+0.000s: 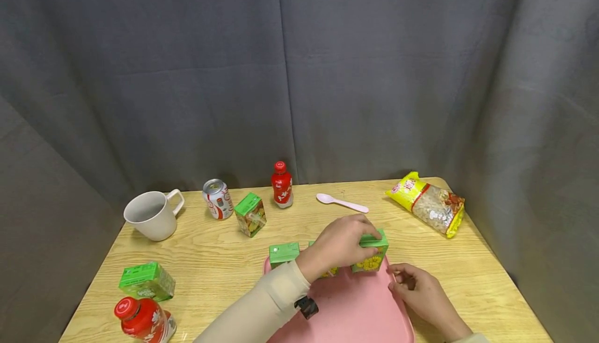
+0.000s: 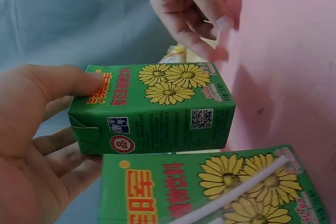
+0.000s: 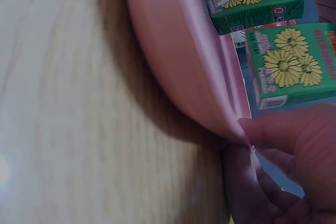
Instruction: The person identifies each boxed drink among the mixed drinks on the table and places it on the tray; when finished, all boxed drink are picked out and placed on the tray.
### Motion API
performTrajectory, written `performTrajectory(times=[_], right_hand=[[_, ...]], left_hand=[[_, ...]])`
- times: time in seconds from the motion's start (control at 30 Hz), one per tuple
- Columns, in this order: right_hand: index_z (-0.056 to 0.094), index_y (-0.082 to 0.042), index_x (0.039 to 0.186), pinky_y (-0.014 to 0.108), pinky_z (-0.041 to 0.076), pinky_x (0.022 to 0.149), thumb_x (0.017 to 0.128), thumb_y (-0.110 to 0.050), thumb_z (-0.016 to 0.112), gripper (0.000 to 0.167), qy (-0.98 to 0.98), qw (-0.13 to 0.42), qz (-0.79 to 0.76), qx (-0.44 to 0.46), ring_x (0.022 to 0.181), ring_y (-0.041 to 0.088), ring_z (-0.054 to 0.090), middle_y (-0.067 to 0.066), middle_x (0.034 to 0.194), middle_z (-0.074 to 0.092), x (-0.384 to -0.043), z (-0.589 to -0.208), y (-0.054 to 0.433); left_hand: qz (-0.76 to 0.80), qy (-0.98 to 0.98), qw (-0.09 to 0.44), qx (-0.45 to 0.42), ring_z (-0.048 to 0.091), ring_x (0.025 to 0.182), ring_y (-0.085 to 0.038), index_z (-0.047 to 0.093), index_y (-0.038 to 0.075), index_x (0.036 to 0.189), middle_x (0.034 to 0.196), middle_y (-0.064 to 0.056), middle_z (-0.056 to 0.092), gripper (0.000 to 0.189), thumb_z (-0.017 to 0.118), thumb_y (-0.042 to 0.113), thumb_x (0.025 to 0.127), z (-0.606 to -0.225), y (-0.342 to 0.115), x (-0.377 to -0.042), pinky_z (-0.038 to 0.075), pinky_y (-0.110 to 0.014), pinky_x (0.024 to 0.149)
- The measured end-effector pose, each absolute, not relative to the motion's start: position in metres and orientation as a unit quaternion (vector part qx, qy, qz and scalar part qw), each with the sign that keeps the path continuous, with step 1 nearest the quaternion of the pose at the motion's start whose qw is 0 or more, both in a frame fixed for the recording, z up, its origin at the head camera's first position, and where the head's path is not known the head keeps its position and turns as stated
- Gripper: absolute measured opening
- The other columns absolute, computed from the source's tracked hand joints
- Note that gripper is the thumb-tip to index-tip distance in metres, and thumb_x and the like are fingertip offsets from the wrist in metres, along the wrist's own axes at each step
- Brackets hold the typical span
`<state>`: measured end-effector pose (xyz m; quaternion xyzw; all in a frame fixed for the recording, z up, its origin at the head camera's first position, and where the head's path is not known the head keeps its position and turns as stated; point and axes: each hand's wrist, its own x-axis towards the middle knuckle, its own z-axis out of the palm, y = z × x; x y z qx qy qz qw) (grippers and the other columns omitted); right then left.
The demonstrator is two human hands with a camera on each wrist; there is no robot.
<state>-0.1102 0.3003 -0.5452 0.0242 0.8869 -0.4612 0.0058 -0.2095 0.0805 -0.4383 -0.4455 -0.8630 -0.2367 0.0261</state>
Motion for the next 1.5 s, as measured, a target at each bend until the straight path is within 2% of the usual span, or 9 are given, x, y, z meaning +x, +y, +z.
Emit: performTrajectory(times=[0.3, 0.77, 1.13, 1.3, 1.5], right_hand=[[0.072, -0.012, 0.116, 0.026, 0.051, 0.064, 0.09, -0.011, 0.078, 0.027, 0.888, 0.012, -0.459, 0.03, 0.075, 0.012, 0.062, 0.001, 0.091, 0.064, -0.11, -0.545, 0.3], [0.072, -0.011, 0.115, 0.025, 0.051, 0.065, 0.089, -0.007, 0.078, 0.027, 0.885, -0.001, -0.465, 0.02, 0.074, 0.012, 0.062, 0.001, 0.09, 0.065, -0.111, -0.546, 0.301], [0.072, -0.011, 0.115, 0.025, 0.051, 0.065, 0.089, -0.007, 0.078, 0.027, 0.888, -0.003, -0.459, 0.017, 0.075, 0.012, 0.062, 0.001, 0.091, 0.064, -0.111, -0.546, 0.3], [0.072, -0.011, 0.115, 0.026, 0.051, 0.065, 0.089, -0.007, 0.078, 0.027, 0.886, 0.001, -0.463, 0.019, 0.075, 0.012, 0.062, 0.002, 0.091, 0.064, -0.111, -0.547, 0.3], [0.072, -0.011, 0.115, 0.026, 0.051, 0.065, 0.089, -0.007, 0.079, 0.027, 0.887, 0.0, -0.462, 0.021, 0.075, 0.012, 0.062, 0.002, 0.091, 0.064, -0.111, -0.547, 0.3]], left_hand=[[-0.218, -0.875, 0.014, -0.432, 0.059, 0.092, 0.0, 0.08, 0.024, 0.11, 0.109, 0.011, 0.065, 0.023, 0.081, 0.033, 0.089, -0.449, 0.082, -0.21, 0.047, -0.017, 0.074], [-0.217, -0.876, 0.002, -0.431, 0.059, 0.094, 0.0, 0.08, 0.024, 0.111, 0.11, 0.011, 0.064, 0.023, 0.081, 0.032, 0.089, -0.453, 0.082, -0.213, 0.048, -0.018, 0.077], [-0.19, -0.884, -0.011, -0.427, 0.057, 0.092, 0.0, 0.078, 0.028, 0.115, 0.111, 0.012, 0.062, 0.026, 0.081, 0.033, 0.089, -0.451, 0.081, -0.211, 0.048, -0.019, 0.075], [-0.205, -0.887, -0.018, -0.413, 0.058, 0.098, -0.003, 0.075, 0.027, 0.12, 0.114, 0.011, 0.062, 0.029, 0.077, 0.037, 0.092, -0.439, 0.072, -0.207, 0.049, -0.023, 0.079], [-0.254, -0.882, 0.024, -0.395, 0.061, 0.109, -0.009, 0.073, 0.024, 0.125, 0.124, 0.007, 0.062, 0.032, 0.068, 0.04, 0.098, -0.411, 0.044, -0.206, 0.051, -0.03, 0.087]])
